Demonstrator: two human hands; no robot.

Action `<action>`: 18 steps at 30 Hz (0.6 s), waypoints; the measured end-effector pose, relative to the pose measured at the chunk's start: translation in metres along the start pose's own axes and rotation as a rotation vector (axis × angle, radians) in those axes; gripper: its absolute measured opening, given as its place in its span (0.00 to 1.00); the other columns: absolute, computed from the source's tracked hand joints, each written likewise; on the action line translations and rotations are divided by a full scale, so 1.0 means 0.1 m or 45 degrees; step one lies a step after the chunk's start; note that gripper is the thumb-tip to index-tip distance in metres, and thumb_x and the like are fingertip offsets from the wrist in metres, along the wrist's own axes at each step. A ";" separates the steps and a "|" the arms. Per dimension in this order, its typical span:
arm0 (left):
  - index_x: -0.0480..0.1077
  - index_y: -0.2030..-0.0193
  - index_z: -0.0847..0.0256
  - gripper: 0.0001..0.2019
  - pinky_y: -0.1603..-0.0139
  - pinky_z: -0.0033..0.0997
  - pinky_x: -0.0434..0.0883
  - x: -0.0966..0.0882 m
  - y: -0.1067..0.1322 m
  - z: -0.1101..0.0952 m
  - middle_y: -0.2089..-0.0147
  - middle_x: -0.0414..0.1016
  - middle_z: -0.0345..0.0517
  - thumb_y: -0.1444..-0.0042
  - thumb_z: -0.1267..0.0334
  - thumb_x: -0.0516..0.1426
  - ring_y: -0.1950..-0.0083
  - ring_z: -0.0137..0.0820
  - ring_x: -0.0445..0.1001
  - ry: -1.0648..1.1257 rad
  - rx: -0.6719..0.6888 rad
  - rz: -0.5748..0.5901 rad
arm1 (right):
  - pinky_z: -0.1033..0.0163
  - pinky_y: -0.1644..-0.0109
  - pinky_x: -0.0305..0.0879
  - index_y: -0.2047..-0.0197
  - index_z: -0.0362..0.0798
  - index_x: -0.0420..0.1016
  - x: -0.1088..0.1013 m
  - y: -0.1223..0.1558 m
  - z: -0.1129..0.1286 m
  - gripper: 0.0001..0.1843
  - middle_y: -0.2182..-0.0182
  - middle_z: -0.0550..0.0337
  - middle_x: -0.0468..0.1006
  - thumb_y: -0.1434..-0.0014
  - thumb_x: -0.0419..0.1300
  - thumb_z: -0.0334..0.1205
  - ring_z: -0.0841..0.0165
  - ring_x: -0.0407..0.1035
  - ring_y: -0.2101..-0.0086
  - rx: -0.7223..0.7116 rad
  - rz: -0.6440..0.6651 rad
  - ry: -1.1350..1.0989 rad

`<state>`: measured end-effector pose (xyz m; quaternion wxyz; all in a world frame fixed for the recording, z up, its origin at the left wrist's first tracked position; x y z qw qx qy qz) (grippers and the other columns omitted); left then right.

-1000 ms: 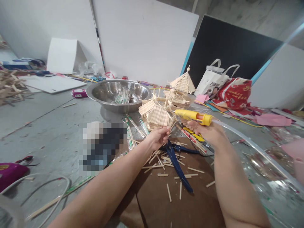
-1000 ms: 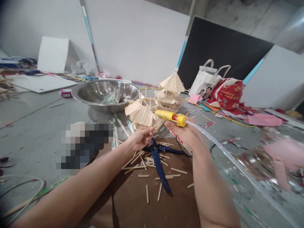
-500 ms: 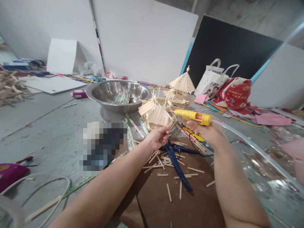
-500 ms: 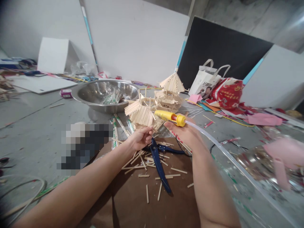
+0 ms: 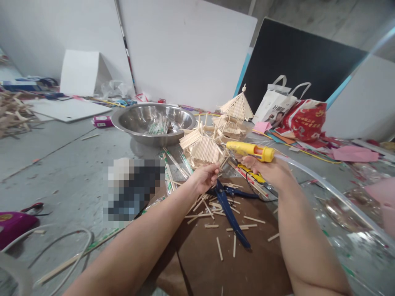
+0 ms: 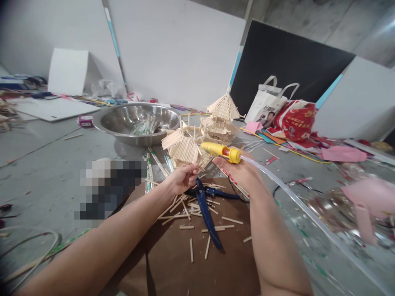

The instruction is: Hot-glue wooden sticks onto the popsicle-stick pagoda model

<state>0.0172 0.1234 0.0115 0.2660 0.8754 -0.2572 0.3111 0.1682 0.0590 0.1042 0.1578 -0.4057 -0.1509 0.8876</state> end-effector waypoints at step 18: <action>0.58 0.79 0.64 0.09 0.90 0.17 0.48 -0.02 -0.04 0.03 0.84 0.60 0.33 0.55 0.68 0.56 0.88 0.17 0.53 0.003 0.001 0.039 | 0.65 0.76 0.60 0.67 0.48 0.73 0.01 0.00 -0.03 0.21 0.74 0.59 0.75 0.56 0.54 0.56 0.67 0.67 0.75 0.053 0.040 0.043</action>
Point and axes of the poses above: each hand's wrist, its own y-axis away from the middle knuckle, its own x-axis out of the palm, z = x × y, the point moved 3 cm from there along -y, towards the middle knuckle
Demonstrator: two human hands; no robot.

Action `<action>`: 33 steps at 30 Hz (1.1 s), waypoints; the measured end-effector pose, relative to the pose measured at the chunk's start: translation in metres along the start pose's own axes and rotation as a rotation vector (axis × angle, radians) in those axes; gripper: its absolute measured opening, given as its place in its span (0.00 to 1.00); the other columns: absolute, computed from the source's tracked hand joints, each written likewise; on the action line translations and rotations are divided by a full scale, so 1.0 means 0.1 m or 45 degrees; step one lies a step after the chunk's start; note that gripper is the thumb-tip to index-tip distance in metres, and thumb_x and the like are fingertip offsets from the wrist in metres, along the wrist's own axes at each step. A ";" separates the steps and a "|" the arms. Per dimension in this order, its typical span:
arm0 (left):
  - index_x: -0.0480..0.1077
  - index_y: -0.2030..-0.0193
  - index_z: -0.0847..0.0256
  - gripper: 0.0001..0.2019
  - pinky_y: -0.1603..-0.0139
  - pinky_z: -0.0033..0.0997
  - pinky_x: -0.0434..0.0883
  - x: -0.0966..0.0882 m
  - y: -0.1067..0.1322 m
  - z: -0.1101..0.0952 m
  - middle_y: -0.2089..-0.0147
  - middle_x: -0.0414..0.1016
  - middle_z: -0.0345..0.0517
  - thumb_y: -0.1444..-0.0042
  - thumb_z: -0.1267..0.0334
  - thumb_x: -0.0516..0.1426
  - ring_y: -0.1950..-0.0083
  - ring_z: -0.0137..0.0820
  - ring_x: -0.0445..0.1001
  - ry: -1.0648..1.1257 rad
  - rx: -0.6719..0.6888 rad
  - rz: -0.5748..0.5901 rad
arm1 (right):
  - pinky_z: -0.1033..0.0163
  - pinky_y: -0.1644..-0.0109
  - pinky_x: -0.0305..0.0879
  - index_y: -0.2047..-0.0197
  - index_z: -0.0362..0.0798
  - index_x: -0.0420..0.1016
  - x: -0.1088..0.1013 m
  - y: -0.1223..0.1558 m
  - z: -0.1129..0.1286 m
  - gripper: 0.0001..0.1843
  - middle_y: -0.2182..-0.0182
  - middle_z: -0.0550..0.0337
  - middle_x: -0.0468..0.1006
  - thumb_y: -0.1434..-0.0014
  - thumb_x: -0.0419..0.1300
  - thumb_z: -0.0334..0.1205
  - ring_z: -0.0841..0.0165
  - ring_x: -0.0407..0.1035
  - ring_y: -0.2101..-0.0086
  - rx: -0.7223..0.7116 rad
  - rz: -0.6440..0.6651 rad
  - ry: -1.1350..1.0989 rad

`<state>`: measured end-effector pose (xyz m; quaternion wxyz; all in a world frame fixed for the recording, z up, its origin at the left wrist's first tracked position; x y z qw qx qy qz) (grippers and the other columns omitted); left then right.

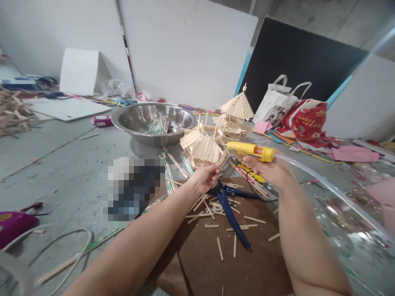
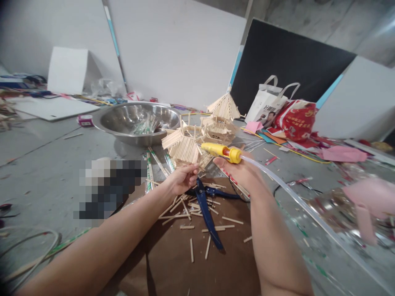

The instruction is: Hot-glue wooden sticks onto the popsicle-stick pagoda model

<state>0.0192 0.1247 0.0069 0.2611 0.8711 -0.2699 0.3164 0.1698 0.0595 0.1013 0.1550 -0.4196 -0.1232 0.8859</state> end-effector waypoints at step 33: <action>0.59 0.76 0.63 0.09 0.86 0.18 0.51 -0.03 0.11 0.10 0.82 0.63 0.35 0.58 0.68 0.58 0.86 0.17 0.56 -0.066 -0.018 0.128 | 0.64 0.77 0.57 0.72 0.51 0.70 0.06 -0.02 0.10 0.21 0.76 0.60 0.73 0.58 0.53 0.60 0.66 0.66 0.76 0.070 0.039 0.335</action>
Point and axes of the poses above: each hand's wrist, its own y-axis away from the middle knuckle, its own x-axis out of the palm, z = x × y, the point moved 3 cm from there along -y, towards the middle knuckle
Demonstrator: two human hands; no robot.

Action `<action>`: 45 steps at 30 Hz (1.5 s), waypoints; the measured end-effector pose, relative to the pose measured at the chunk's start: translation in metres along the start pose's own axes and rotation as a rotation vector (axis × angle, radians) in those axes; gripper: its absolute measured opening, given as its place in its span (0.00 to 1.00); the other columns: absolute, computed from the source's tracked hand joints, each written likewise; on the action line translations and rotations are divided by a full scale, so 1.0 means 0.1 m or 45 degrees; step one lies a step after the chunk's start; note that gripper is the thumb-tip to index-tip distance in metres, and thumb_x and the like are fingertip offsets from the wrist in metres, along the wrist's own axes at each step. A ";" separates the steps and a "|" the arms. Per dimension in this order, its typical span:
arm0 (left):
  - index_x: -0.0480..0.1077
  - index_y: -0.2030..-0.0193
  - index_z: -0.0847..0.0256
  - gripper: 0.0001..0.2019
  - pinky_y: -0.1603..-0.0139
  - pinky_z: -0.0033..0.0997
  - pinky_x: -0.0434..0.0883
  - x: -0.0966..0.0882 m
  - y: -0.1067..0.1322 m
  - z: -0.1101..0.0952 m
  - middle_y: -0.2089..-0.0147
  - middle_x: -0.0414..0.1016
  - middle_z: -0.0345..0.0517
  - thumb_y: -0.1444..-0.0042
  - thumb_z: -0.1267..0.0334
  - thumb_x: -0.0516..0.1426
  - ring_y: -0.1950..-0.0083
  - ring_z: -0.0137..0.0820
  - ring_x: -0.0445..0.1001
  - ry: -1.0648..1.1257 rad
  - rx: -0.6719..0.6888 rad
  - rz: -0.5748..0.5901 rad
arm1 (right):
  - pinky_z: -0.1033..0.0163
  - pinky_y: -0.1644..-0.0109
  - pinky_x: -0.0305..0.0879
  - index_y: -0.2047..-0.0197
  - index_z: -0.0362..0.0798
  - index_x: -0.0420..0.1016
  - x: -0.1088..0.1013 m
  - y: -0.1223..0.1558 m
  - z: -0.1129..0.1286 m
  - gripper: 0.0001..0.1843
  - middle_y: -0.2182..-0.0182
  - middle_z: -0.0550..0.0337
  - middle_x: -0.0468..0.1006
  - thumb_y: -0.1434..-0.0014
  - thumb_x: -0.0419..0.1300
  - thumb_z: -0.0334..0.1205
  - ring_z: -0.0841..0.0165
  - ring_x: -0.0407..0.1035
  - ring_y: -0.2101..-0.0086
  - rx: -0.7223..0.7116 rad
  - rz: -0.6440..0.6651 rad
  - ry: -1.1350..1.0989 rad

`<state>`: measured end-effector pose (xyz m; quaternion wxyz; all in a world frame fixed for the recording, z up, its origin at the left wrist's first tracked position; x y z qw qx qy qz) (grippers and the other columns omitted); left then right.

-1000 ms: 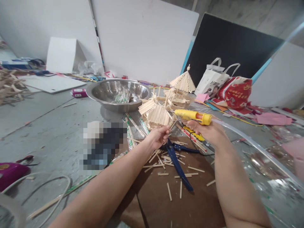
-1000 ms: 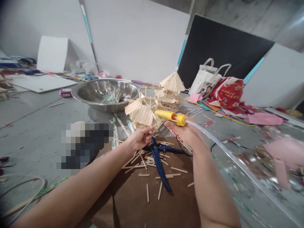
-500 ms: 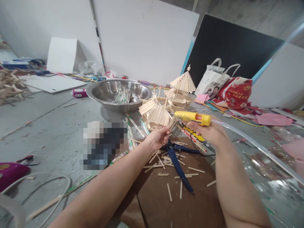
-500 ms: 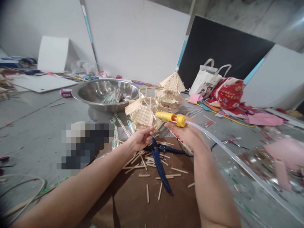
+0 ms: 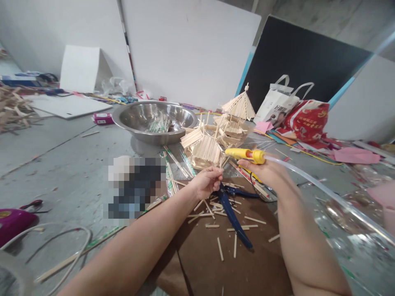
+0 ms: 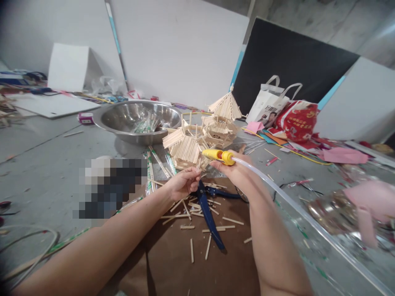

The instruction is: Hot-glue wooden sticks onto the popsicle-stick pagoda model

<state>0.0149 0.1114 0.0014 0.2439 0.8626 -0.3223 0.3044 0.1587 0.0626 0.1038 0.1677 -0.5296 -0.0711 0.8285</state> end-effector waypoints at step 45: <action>0.59 0.77 0.63 0.08 0.86 0.17 0.53 0.03 0.03 -0.01 0.83 0.63 0.36 0.58 0.69 0.58 0.86 0.17 0.57 -0.036 0.011 -0.024 | 0.62 0.72 0.61 0.70 0.54 0.72 0.03 0.05 0.07 0.15 0.73 0.62 0.76 0.58 0.57 0.53 0.64 0.69 0.72 -0.085 0.075 -0.090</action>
Point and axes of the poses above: each hand's wrist, its own y-axis away from the middle knuckle, its own x-axis out of the palm, z = x × y, the point moved 3 cm from there along -y, towards the middle knuckle
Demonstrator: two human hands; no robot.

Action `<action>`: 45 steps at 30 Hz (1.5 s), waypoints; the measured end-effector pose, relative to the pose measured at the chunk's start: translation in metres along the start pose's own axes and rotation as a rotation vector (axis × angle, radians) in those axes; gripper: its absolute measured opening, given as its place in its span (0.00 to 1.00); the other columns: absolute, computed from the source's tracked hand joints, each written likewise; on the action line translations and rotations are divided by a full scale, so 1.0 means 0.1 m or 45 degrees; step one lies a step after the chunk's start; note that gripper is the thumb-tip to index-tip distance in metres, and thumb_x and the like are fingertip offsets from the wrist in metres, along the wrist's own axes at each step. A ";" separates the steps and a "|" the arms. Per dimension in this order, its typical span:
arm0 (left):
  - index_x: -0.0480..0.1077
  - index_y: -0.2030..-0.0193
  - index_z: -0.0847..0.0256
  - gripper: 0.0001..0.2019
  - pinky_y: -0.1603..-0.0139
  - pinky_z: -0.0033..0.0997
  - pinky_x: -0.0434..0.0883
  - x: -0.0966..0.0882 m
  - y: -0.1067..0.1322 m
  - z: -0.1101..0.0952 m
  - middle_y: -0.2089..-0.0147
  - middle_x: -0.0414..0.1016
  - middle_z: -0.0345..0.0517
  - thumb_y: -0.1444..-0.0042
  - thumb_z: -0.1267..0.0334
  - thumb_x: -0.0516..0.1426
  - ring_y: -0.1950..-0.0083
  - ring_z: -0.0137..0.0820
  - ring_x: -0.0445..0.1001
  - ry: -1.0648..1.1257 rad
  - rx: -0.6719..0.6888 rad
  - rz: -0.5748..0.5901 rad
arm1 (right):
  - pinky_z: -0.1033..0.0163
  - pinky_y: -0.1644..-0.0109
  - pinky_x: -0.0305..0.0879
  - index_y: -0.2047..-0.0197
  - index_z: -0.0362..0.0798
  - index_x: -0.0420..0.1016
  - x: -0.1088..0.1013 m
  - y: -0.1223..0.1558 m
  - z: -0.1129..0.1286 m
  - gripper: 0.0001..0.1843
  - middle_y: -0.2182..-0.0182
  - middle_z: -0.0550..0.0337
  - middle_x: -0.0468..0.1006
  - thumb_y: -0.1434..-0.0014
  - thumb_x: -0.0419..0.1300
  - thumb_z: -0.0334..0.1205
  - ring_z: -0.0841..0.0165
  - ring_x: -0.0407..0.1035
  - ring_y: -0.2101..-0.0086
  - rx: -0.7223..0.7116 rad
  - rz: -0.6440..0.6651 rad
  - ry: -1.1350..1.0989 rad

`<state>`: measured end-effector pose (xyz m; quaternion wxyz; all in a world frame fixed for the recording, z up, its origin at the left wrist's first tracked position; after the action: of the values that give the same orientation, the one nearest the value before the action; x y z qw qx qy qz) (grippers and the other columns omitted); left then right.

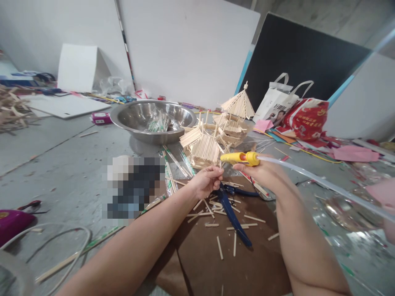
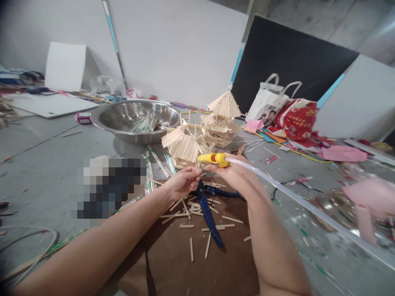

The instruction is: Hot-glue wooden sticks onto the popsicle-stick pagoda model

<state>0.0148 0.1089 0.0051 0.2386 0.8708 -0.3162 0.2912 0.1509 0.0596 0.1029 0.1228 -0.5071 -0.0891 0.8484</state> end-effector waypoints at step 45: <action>0.62 0.77 0.65 0.06 0.88 0.19 0.48 -0.07 -0.17 -0.09 0.84 0.62 0.35 0.57 0.69 0.58 0.88 0.17 0.55 0.011 0.007 -0.067 | 0.65 0.77 0.57 0.71 0.50 0.70 -0.01 -0.04 -0.06 0.25 0.77 0.59 0.73 0.59 0.50 0.64 0.67 0.66 0.77 0.087 -0.193 0.217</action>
<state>0.0192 0.1288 0.0032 0.2450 0.8783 -0.2912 0.2894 0.1567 0.0635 0.1022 0.2109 -0.5647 -0.0873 0.7931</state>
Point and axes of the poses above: each hand's wrist, its own y-axis away from the middle knuckle, its own x-axis out of the palm, z = x × y, the point moved 3 cm from there along -y, towards the middle knuckle
